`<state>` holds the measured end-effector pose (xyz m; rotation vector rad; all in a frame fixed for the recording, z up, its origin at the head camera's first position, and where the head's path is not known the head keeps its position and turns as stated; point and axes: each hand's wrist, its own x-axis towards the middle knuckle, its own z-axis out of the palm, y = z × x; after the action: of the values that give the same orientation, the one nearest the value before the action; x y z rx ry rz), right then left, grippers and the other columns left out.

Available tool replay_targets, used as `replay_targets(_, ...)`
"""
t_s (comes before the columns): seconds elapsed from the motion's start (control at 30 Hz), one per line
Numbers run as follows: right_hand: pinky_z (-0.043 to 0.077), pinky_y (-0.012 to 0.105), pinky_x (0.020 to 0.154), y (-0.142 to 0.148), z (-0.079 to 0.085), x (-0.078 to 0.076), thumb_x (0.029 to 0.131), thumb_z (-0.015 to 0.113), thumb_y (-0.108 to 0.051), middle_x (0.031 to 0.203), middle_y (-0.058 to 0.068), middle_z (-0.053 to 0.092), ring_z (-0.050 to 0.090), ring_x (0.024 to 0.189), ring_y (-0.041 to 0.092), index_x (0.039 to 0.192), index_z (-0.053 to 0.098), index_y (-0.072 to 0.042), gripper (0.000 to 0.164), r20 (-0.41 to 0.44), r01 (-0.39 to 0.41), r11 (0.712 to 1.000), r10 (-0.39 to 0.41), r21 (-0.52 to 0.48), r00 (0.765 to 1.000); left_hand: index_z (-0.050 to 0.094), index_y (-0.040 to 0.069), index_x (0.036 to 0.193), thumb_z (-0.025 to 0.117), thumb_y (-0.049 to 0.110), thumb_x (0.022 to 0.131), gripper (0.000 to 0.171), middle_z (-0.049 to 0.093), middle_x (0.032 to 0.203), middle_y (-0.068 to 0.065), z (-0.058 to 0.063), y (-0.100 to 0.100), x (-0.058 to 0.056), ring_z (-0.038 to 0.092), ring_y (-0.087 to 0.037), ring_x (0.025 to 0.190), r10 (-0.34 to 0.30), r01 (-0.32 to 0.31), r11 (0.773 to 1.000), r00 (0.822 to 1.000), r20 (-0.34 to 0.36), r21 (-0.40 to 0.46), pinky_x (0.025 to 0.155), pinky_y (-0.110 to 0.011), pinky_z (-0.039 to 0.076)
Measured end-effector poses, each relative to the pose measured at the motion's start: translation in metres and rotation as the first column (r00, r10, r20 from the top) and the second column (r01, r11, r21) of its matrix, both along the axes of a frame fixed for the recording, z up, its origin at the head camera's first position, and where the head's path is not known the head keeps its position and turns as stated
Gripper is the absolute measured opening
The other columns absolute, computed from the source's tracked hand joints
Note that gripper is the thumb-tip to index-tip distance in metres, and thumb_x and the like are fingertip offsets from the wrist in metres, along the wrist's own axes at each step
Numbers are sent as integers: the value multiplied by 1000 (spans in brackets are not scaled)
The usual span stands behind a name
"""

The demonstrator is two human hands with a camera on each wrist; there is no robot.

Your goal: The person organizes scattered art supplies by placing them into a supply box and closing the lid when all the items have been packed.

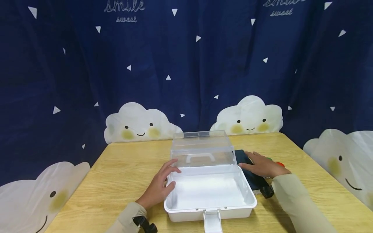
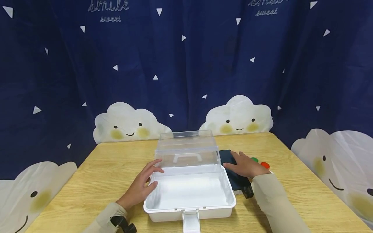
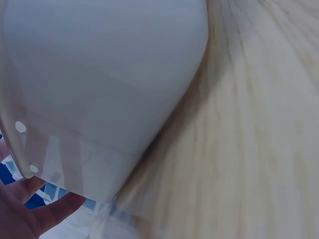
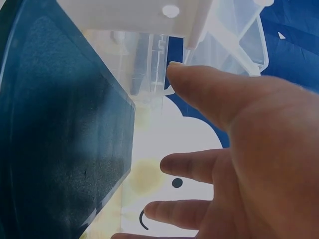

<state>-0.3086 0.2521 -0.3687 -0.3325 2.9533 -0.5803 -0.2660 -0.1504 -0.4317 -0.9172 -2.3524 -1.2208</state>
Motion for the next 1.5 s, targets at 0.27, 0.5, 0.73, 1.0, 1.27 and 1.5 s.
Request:
replay_targets(0.27,30,67,98,2,1,-4,90,54,-56,144,40,27,28,131,57,146,29,8,88,-24,-36,999,36,3,999,57,13,124,56,-9,84,45,30,155,-7,6,3,3,30,-30,141,-15,15,999,1000,21,35,103,-59,32)
replay_targets(0.5,32,66,99,1,1,-3,89,56,-57,143,38,32,30,131,55,145,30,8,90,-38,-61,998,62,33,997,55,23,125,54,-6,85,50,29,156,-6,-5,1,-8,28,-24,142,-46,46,998,999,2,49,105,-59,30)
replay_targets(0.73,44,60,89,-1,-1,-1,88,60,-55,130,38,45,51,113,49,143,33,8,88,-41,-54,995,57,86,998,55,21,126,54,-6,85,50,28,156,-3,-5,1,-5,26,-23,143,-32,31,998,999,23,46,107,-58,28)
replay_targets(1.0,45,62,85,-5,-1,1,83,64,-57,128,41,41,52,108,49,144,35,4,91,11,-3,993,2,122,1000,56,22,121,53,-7,82,49,30,155,-1,-7,1,-4,31,-24,141,-19,19,999,1000,3,46,105,-58,32)
replay_targets(1.27,46,63,81,-9,-1,6,76,69,-61,132,41,39,51,110,50,146,35,0,99,39,30,987,-37,158,999,57,23,112,53,-7,79,45,34,153,-2,-5,2,-1,48,-21,126,19,-19,998,1000,2,55,91,-50,45)
replay_targets(1.5,48,63,77,-11,-5,6,72,72,-60,128,37,43,54,101,43,147,35,-4,101,50,58,981,-68,185,996,58,23,111,54,-7,78,45,35,153,-3,-4,2,0,48,-21,126,21,-21,998,1000,4,62,93,-50,45)
